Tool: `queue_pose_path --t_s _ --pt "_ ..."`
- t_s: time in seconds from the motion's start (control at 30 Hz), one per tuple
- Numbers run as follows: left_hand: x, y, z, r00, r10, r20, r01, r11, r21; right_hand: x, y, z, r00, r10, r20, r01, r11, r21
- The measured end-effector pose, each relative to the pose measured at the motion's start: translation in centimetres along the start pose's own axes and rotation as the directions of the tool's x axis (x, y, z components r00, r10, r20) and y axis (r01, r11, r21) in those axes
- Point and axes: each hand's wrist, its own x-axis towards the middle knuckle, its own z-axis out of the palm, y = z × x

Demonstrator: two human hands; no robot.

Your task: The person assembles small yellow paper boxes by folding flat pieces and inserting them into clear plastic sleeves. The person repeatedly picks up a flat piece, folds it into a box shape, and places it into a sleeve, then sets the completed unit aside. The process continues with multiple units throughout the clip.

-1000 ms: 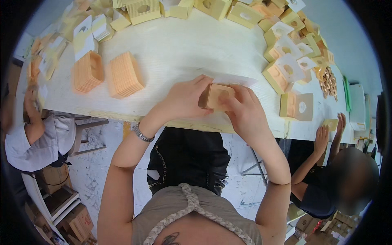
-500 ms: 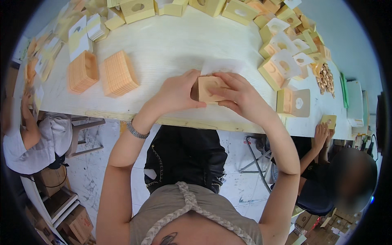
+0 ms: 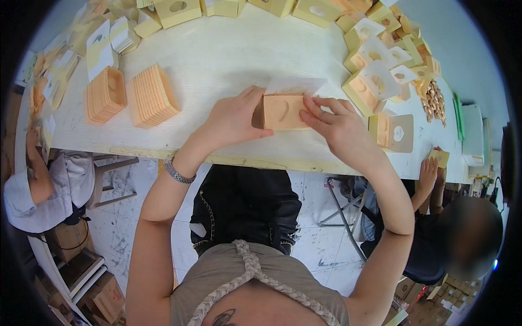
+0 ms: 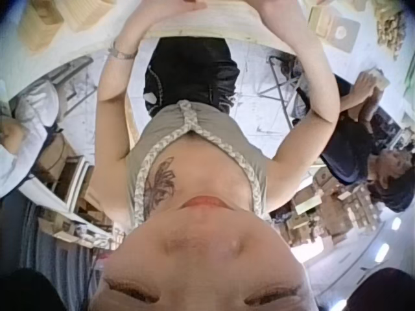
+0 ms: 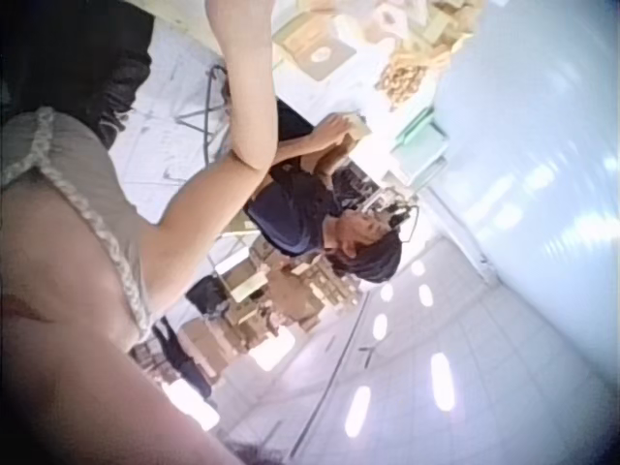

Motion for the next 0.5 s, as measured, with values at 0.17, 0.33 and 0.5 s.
queue_pose_path --t_s 0.17,0.33,0.5 --pt "0.2 0.0 0.1 1.000 0.020 -0.011 -0.021 1.000 -0.022 -0.2 -0.8 1.3 0.994 0.017 0.111 -0.003 0.992 -0.123" --pt "0.1 0.5 0.6 1.000 0.008 -0.020 -0.008 1.000 0.008 1.6 -4.8 2.4 0.991 0.023 -0.134 -0.037 0.993 -0.108" --pt "0.1 0.3 0.2 0.999 -0.001 -0.032 0.002 1.000 0.017 2.4 -4.3 4.5 0.993 0.015 -0.115 -0.027 0.995 -0.096"
